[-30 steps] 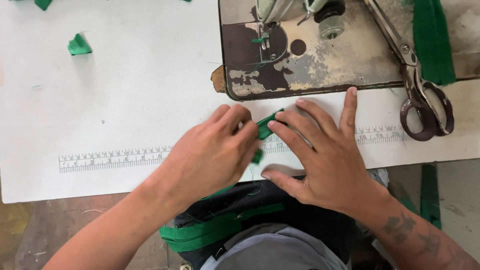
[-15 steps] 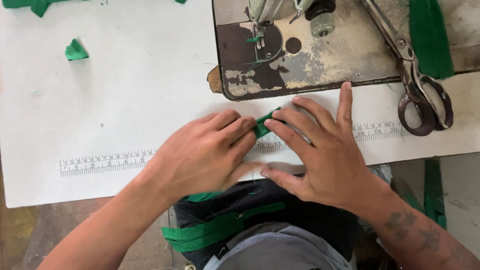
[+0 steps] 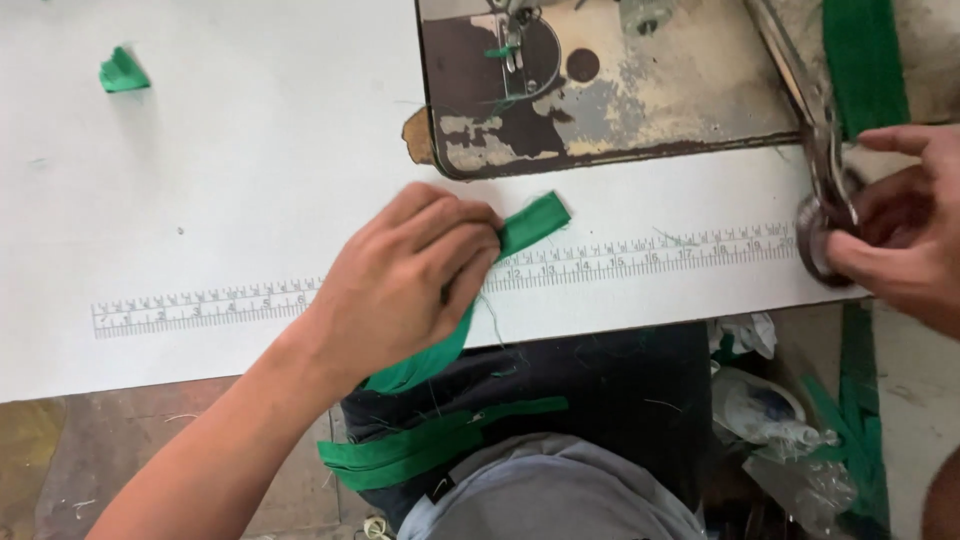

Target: Sewing green zippers onto fabric strips using an industrial sewing machine and trimming them with scissors.

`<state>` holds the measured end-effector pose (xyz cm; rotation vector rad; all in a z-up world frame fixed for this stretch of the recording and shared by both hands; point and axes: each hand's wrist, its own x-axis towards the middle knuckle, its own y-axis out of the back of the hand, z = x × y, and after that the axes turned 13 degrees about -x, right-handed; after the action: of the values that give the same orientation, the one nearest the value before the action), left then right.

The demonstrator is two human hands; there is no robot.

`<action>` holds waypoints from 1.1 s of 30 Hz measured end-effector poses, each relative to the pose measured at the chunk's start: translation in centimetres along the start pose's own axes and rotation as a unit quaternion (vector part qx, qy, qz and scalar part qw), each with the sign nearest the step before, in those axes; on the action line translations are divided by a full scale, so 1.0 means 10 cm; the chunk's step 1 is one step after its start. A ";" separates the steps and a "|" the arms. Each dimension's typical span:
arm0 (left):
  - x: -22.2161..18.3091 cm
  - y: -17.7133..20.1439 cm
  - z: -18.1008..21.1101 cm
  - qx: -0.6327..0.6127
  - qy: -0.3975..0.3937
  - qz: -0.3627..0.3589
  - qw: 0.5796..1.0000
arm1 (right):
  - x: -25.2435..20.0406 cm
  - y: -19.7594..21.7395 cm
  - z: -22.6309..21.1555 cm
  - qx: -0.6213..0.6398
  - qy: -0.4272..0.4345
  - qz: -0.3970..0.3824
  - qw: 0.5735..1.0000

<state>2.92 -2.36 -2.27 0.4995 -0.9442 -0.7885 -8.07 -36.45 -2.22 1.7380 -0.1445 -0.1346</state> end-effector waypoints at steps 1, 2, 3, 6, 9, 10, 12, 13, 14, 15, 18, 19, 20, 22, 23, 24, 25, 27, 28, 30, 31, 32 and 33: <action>0.00 -0.01 -0.01 -0.022 0.037 -0.001 0.999 | 0.00 0.06 -0.04 0.102 -0.050 -0.057 0.992; 0.00 -0.02 -0.01 -0.045 0.075 -0.003 0.996 | -0.01 0.11 -0.09 0.204 -0.096 -0.115 0.967; -0.01 -0.02 -0.01 -0.048 0.078 -0.003 0.996 | -0.17 0.06 0.03 0.203 -0.098 -0.118 0.967; -0.01 -0.01 -0.03 -0.093 0.098 0.020 0.991 | -0.73 -0.13 0.11 0.320 -0.153 -0.160 0.921; 0.00 -0.01 -0.02 -0.089 0.091 0.013 0.992 | -1.42 -0.48 0.20 0.208 -0.079 0.042 0.974; 0.00 0.00 -0.01 -0.083 0.089 0.011 0.992 | -1.52 -0.68 0.63 0.341 -0.227 -0.182 0.894; 0.02 0.00 0.00 -0.076 0.085 0.009 0.993 | -1.60 -0.96 0.91 0.439 -0.360 -0.382 0.729; 0.02 -0.01 0.00 -0.071 0.081 0.012 0.994 | -1.59 -1.01 0.78 0.437 -0.371 -0.368 0.732; 0.01 -0.01 0.01 -0.069 0.080 0.014 0.994 | -1.63 -1.04 0.64 0.434 -0.385 -0.356 0.733; 0.01 -0.02 0.01 -0.070 0.081 0.014 0.994 | -1.56 -0.97 0.51 0.431 -0.398 -0.344 0.733; 0.00 -0.04 0.01 -0.074 0.074 0.038 0.994 | -1.43 -0.58 0.06 0.418 -0.433 -0.306 0.737; 0.00 -0.04 0.01 -0.070 0.069 0.041 0.994 | -1.47 -0.35 -0.13 0.414 -0.444 -0.293 0.738; 0.00 -0.05 0.01 -0.066 0.064 0.044 0.995 | -1.55 -0.12 -0.35 0.411 -0.455 -0.280 0.738; 0.00 -0.04 0.02 -0.061 0.066 0.042 0.995 | -1.63 -0.20 -0.29 0.416 -0.403 -0.271 0.769; 0.00 -0.04 0.03 -0.057 0.067 0.039 0.995 | -1.68 -0.25 -0.26 0.420 -0.349 -0.260 0.796; 0.00 -0.04 0.04 -0.058 0.066 0.039 0.995 | -1.62 -0.21 -0.36 0.420 -0.349 -0.259 0.796; 0.00 -0.05 0.05 -0.051 0.060 0.045 0.996 | -1.57 -0.18 -0.46 0.391 -0.371 -0.258 0.802; 0.00 -0.04 0.06 -0.045 0.052 0.051 0.996 | -1.54 -0.19 -0.55 0.360 -0.393 -0.255 0.807; 0.01 -0.04 0.07 -0.041 0.049 0.053 0.997 | -1.57 -0.24 -0.54 0.274 -0.292 -0.273 0.874; 0.01 -0.03 0.07 -0.038 0.046 0.056 0.997 | -1.57 -0.27 -0.58 0.182 -0.187 -0.284 0.923; 0.00 -0.03 0.07 -0.036 0.043 0.058 0.997 | -1.55 -0.26 -0.62 0.196 -0.227 -0.303 0.905; 0.00 -0.03 0.07 -0.033 0.040 0.060 0.997 | -1.51 -0.24 -0.67 0.209 -0.267 -0.320 0.885; 0.01 -0.04 0.06 -0.034 0.040 0.061 0.997 | -1.48 -0.22 -0.71 0.223 -0.307 -0.335 0.862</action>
<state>2.26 -2.66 -2.16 0.4080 -0.8626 -0.6832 -21.36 -26.62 -3.04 2.0868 -0.0245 -1.2624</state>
